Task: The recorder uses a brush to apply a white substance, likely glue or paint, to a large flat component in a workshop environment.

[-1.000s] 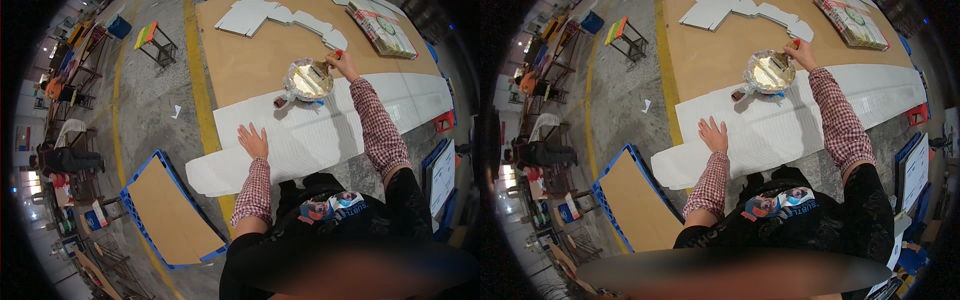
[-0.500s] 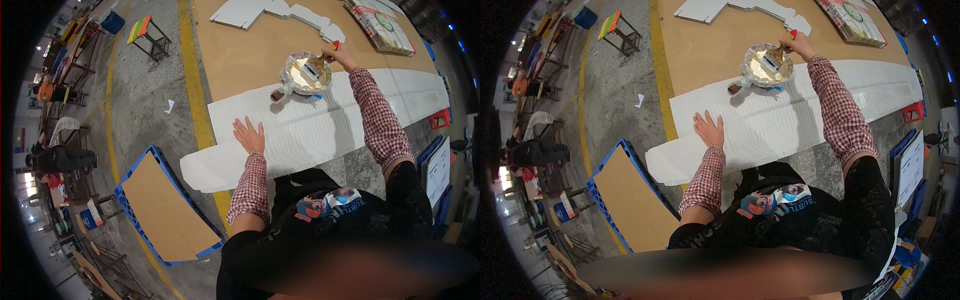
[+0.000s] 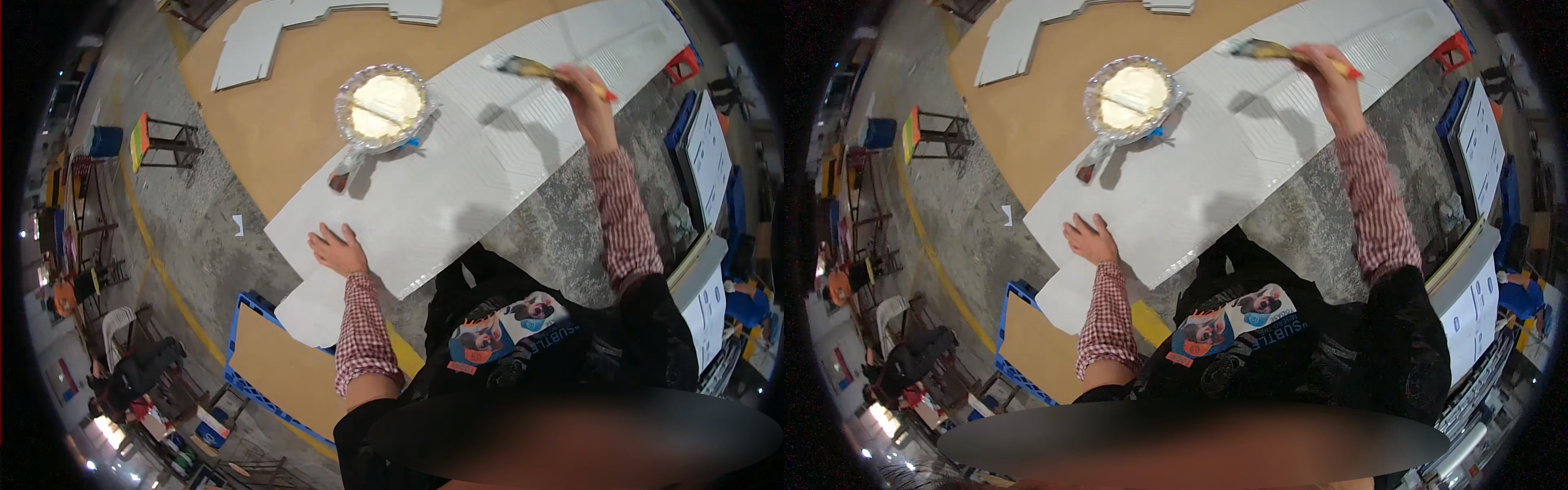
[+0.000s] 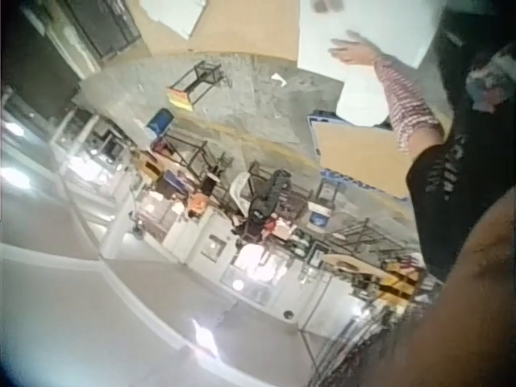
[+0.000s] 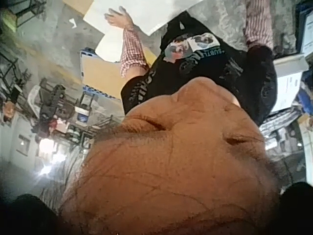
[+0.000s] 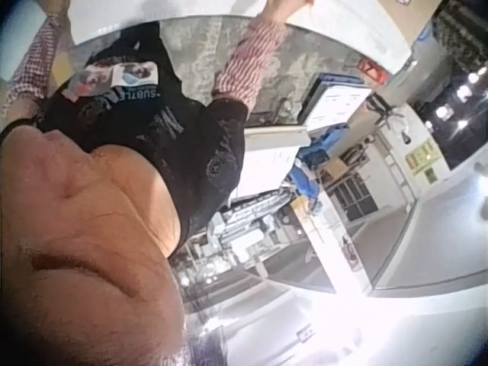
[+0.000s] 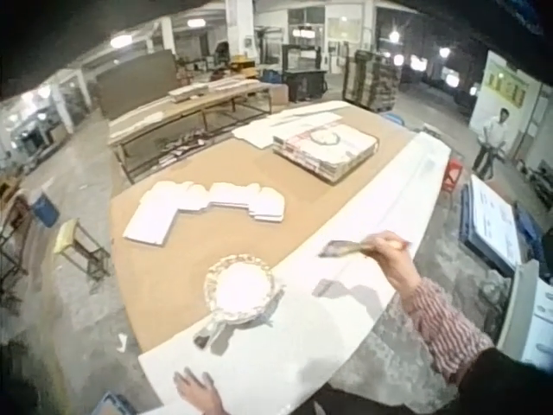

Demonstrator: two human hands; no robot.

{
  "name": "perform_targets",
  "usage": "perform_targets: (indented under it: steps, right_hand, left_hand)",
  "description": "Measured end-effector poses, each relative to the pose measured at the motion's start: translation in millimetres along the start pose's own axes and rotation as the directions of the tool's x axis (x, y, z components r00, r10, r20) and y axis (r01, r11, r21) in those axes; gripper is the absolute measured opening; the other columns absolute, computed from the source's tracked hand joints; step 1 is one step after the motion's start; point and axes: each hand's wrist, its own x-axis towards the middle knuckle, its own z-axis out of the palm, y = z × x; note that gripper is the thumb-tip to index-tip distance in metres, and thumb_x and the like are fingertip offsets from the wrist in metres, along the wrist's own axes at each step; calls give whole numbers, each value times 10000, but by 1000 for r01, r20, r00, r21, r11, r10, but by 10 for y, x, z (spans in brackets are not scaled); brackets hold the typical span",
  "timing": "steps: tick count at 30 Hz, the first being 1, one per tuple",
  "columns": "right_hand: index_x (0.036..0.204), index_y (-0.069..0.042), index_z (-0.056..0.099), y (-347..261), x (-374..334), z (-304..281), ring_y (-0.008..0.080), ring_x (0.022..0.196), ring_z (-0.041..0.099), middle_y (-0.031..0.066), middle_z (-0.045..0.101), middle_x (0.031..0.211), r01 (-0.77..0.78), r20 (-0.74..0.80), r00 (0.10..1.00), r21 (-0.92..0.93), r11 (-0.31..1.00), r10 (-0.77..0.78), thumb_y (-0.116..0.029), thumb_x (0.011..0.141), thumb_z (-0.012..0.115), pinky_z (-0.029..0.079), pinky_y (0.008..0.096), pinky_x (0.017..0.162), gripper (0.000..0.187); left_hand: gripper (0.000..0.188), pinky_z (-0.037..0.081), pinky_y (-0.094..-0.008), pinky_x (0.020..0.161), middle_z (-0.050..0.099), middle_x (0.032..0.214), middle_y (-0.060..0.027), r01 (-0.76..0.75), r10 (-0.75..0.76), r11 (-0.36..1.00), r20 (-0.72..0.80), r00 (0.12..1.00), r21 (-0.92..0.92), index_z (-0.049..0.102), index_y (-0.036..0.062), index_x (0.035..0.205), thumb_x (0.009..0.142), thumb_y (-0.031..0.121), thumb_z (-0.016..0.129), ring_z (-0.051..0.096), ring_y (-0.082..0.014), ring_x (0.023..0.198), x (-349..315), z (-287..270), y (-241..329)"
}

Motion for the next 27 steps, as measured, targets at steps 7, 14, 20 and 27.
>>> perform_targets:
  steps: [7, 14, 20, 27]
  right_hand:
    - [917, 0, 654, 433, -1179, -539, 133, 907, 591, 63, 660, 984, -222, -282, 954, -436, 872, 101, -111, 928, 606, 479, 281, 802, 122]
    - [818, -3, 647, 736, -729, -883, 82, 773, 571, 33, 638, 825, 22, -231, 911, -799, 601, -341, -91, 887, 652, 469, 248, 694, 112]
    - [748, -11, 608, 957, -1295, 52, 93, 668, 552, 37, 586, 701, -49, -119, 991, -730, 682, -56, -101, 842, 685, 447, 245, 606, 151]
    - [766, -20, 665, 829, -1579, 478, 134, 685, 601, 51, 625, 725, 85, 19, 995, -635, 768, -94, -98, 818, 716, 490, 281, 594, 106]
  left_hand:
    - [601, 206, -521, 1117, 277, 1490, -255, -6, 4, 999, 57, 998, 33, 385, 61, 1410, 960, 447, 479, 238, -402, 1395, 23, -107, 71]
    - [596, 197, -519, 1119, 265, 1497, -257, 4, -5, 1000, 72, 997, 9, 373, 59, 1420, 972, 445, 453, 224, -402, 1402, 5, -86, 34]
    - [623, 189, -519, 1123, 243, 1508, -264, 3, -2, 1000, 77, 997, -20, 362, 61, 1432, 968, 466, 456, 213, -399, 1408, 11, -73, 29]
    - [692, 179, -526, 1125, 240, 1504, -277, -3, 1, 1000, 84, 996, 23, 350, 57, 1435, 936, 514, 495, 203, -405, 1410, 5, -57, 30]
